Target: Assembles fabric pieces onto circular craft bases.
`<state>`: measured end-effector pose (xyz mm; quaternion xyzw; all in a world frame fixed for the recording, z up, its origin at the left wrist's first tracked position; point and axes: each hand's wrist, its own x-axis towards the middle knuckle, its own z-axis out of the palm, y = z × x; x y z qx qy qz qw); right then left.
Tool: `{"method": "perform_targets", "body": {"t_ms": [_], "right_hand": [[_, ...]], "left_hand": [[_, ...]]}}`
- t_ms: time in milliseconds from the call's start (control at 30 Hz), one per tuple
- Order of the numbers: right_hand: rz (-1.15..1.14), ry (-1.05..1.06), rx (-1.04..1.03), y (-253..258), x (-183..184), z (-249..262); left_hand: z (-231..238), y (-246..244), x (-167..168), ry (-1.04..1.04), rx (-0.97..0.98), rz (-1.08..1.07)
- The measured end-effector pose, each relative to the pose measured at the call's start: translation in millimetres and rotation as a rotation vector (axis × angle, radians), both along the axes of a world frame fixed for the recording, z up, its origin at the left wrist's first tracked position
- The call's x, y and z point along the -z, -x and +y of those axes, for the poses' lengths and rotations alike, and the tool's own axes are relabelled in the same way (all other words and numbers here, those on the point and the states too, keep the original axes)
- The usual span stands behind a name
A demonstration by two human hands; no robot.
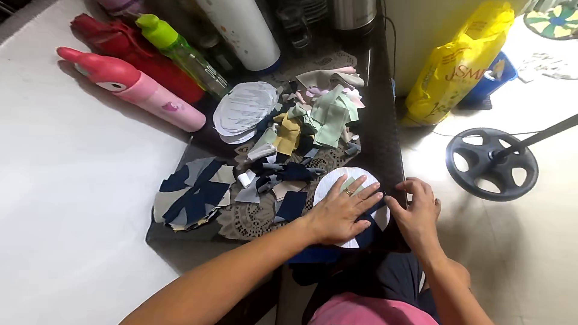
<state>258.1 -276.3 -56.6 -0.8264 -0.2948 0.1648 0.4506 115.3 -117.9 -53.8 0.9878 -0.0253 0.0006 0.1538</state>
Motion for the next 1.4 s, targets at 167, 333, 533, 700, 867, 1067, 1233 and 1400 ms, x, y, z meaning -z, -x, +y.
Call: {"method": "perform_targets", "body": {"t_ms": [167,333,533,700,867,1067,1233,1400], "right_hand": [[0.041,0.028,-0.005,0,0,4],[0.055,0.008,-0.008,0,2,4],[0.046,0.016,-0.006,-5,-2,12],[-0.047,0.0,-0.016,-7,4,21],[-0.311,-0.165,0.046,2,9,17],[-0.45,-0.221,0.03,8,11,19],[-0.469,-0.217,-0.007,7,13,17],[-0.474,-0.221,-0.008,8,13,17]], "left_hand": [[0,0,0,-0.018,-0.013,0.004],[2,0,1,-0.01,-0.01,-0.005],[2,-1,-4,0.011,-0.009,0.061],[1,-1,-8,0.066,-0.017,0.081],[-1,-3,-10,0.089,-0.034,0.095],[7,11,-10,0.124,-0.246,-0.408],[53,65,-50,0.165,-0.697,-0.448],[54,97,-67,0.226,-0.759,0.029]]}}
